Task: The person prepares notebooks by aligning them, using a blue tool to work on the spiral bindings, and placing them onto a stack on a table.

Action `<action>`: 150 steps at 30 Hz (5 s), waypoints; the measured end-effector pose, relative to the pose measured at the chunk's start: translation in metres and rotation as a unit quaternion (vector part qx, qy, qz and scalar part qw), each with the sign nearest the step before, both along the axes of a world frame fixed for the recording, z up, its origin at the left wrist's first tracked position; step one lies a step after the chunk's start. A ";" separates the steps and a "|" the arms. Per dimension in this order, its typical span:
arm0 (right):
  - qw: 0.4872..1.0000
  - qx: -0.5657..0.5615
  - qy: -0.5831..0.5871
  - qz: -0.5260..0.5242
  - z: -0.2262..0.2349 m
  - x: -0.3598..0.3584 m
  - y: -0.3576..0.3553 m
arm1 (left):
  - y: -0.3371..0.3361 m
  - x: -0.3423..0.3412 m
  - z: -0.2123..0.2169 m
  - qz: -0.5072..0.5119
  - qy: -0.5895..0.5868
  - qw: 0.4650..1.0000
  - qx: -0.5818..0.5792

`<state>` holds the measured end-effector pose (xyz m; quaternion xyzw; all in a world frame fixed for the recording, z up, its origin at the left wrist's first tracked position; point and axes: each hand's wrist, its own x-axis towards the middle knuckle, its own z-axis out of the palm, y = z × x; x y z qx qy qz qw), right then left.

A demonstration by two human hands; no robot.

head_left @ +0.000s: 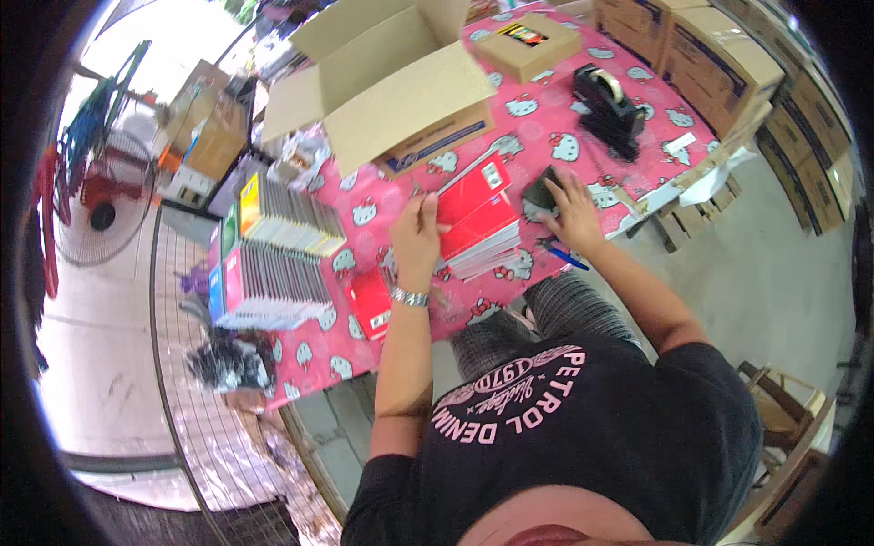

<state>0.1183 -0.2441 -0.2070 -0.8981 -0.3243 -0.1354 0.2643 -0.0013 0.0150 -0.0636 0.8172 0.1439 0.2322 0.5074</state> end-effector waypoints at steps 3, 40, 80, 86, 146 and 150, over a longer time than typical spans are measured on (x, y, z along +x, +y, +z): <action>0.994 -0.107 -0.012 0.026 -0.006 -0.062 -0.033 | -0.016 0.003 0.003 0.016 -0.029 0.998 0.056; 0.977 0.112 0.183 -0.002 0.048 -0.023 -0.017 | 0.067 -0.165 -0.047 0.366 0.000 0.919 0.145; 0.945 0.227 0.184 0.148 0.131 -0.003 -0.001 | -0.043 -0.026 -0.008 -0.179 -0.017 0.815 0.551; 0.896 0.396 0.189 0.068 0.115 -0.036 0.030 | -0.035 0.015 0.039 -0.119 0.054 0.859 0.495; 0.738 0.243 0.534 0.333 0.123 0.085 0.029 | -0.036 0.009 0.017 -0.019 -0.017 0.899 0.438; 0.755 0.041 0.467 0.458 0.184 0.076 0.029 | -0.044 0.018 0.024 -0.073 0.000 0.903 0.424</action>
